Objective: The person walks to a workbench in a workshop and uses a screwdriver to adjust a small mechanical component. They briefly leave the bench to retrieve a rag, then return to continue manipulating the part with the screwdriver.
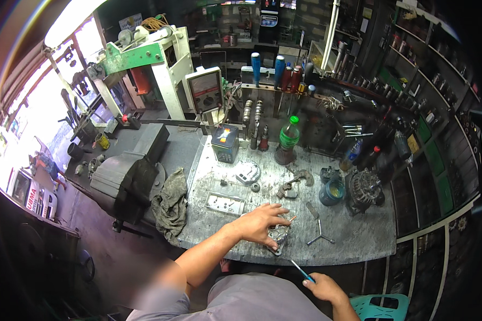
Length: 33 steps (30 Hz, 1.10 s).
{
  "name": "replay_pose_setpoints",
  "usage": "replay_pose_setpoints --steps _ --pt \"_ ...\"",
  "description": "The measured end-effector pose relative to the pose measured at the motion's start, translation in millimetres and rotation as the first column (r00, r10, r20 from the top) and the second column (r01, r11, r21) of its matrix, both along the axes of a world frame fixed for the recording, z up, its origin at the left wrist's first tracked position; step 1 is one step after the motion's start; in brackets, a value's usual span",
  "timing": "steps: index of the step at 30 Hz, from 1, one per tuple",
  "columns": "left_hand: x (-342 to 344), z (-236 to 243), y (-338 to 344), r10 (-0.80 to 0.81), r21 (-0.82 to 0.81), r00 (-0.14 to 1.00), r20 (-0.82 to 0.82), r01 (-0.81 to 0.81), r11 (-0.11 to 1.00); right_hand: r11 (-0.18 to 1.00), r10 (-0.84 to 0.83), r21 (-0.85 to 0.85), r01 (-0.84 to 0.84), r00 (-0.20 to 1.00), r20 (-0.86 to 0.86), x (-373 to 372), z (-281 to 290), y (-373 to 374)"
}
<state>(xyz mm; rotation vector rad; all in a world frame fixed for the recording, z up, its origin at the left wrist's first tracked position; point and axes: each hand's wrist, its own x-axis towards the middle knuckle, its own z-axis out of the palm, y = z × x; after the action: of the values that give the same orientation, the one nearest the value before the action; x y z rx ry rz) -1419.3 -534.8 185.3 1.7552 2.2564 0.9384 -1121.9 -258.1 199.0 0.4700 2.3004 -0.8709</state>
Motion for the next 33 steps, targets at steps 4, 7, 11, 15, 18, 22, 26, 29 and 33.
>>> replay_pose_setpoints --steps 4,7,11,15,18,22,26,29,33 --pt "-40 -16 -46 0.556 -0.054 0.782 0.282 -0.566 0.823 0.998 -0.054 -0.014 0.053 0.997 -0.059 11 -1 -1" --pt "-81 -33 -106 0.809 -0.408 0.587 -0.005 -0.740 0.535 0.993 -0.116 0.029 0.118 0.991 -0.065 20 1 -4" --pt "-97 -56 -135 0.778 -0.609 0.600 -0.187 -0.692 0.388 0.987 -0.156 0.025 0.158 0.983 -0.092 29 3 -10" --pt "-103 -60 -116 0.749 -0.745 0.609 -0.261 -0.621 0.245 0.990 -0.140 -0.007 0.140 0.988 -0.068 29 1 -14" --pt "-106 -63 -99 0.703 -0.783 0.633 -0.325 -0.596 0.175 0.996 -0.094 -0.025 0.091 0.989 -0.112 26 2 -13" --pt "-107 -70 -91 0.595 -0.774 0.715 -0.366 -0.589 0.232 0.990 -0.138 -0.059 0.130 0.978 -0.160 22 7 -6" --pt "-113 -67 -91 0.599 -0.783 0.709 -0.373 -0.587 0.208 0.976 -0.220 -0.054 0.213 0.946 -0.240 21 13 -2" --pt "-112 -54 -99 0.770 -0.676 0.554 -0.317 -0.702 0.226 0.962 -0.269 -0.116 0.246 0.921 -0.281 26 14 3" --pt "-97 -30 -115 0.894 -0.422 0.416 -0.166 -0.849 0.317 0.947 -0.316 -0.147 0.286 0.908 -0.273 32 8 5"
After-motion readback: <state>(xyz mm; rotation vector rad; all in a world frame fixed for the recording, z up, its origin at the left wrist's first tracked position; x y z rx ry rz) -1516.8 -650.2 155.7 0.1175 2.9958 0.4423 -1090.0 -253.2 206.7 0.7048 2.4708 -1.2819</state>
